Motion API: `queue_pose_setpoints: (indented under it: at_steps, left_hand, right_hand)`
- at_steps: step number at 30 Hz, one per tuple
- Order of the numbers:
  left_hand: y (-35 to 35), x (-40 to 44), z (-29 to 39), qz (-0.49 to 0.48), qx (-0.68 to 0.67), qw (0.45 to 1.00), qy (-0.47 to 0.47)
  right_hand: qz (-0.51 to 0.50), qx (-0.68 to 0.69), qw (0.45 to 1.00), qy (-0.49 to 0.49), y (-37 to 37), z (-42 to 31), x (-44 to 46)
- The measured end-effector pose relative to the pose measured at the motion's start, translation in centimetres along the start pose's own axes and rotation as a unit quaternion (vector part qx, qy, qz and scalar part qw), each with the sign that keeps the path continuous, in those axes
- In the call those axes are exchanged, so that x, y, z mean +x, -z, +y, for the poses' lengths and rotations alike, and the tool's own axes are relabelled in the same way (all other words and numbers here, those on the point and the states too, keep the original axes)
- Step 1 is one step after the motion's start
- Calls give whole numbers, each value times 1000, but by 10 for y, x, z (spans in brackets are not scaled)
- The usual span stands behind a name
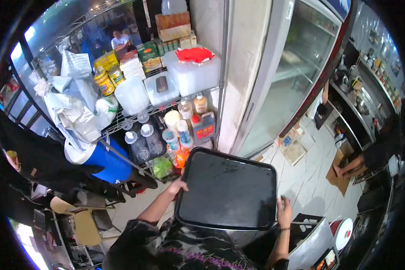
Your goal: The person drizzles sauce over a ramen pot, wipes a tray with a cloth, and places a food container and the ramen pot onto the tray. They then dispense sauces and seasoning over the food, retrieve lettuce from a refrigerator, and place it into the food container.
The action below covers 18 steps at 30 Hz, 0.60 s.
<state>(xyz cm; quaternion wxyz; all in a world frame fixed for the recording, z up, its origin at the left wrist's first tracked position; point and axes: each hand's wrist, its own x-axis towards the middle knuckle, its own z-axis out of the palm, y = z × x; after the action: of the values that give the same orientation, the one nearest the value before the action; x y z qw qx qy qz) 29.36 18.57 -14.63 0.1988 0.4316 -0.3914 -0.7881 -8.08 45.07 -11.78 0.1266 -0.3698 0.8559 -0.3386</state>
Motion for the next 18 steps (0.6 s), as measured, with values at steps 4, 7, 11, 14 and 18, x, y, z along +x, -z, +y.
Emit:
queue_pose_setpoints:
  at_steps: [4, 7, 11, 14, 18]
  left_hand:
    - [33, -26, 6, 55, -121, 991, 15]
    - [85, -7, -13, 101, -153, 982, 38]
    - [123, 36, 2, 55, -109, 992, 29]
    - [118, 44, 44, -20, -129, 991, 13]
    - [128, 50, 58, 11, -45, 998, 32]
  right_hand:
    - [10, 19, 957, 288, -4, -189, 90]
    - [45, 22, 881, 470, -28, -336, 139]
    - [109, -15, 833, 542, -97, -477, 221]
    - [159, -109, 847, 496, -155, -531, 275]
    - [-77, -258, 889, 370, -162, -550, 299]
